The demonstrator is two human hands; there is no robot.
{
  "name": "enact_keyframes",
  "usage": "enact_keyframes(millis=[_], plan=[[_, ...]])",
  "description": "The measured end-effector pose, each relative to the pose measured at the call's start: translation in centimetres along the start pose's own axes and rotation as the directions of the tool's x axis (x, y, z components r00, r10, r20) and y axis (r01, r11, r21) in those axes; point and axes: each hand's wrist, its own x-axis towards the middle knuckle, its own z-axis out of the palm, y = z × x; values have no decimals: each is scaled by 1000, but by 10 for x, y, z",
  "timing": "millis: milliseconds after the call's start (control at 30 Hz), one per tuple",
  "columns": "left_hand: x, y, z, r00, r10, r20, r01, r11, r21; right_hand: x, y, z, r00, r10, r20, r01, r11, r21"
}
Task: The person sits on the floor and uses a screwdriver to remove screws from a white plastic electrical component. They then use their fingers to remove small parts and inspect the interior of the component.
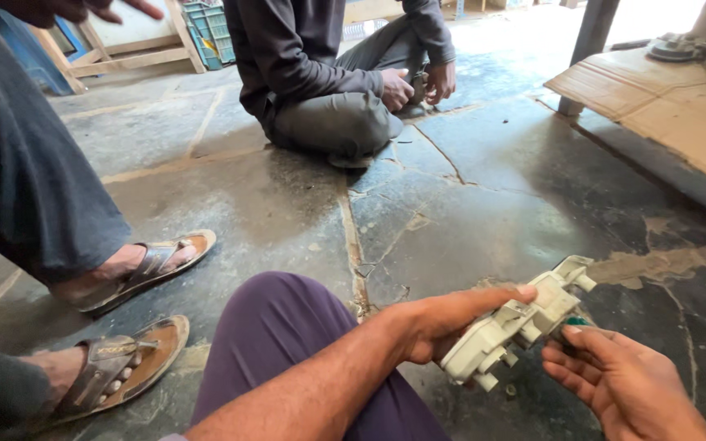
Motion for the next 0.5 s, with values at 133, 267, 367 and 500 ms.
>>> enact_keyframes(millis=[133, 267, 367, 500], plan=[[-10, 12, 15, 999, -14, -45, 16, 999, 44, 7, 4, -10, 1000, -16, 7, 16, 999, 44], [-36, 48, 40, 686, 376, -623, -168, 915, 367, 10, -6, -22, 1000, 4, -22, -1, 991, 134], [-55, 95, 49, 86, 905, -417, -316, 422, 850, 13, -6, -36, 996, -76, 49, 62, 967, 246], [-87, 181, 58, -251, 956, 151, -129, -188, 974, 7, -13, -42, 993, -101, 64, 80, 957, 278]])
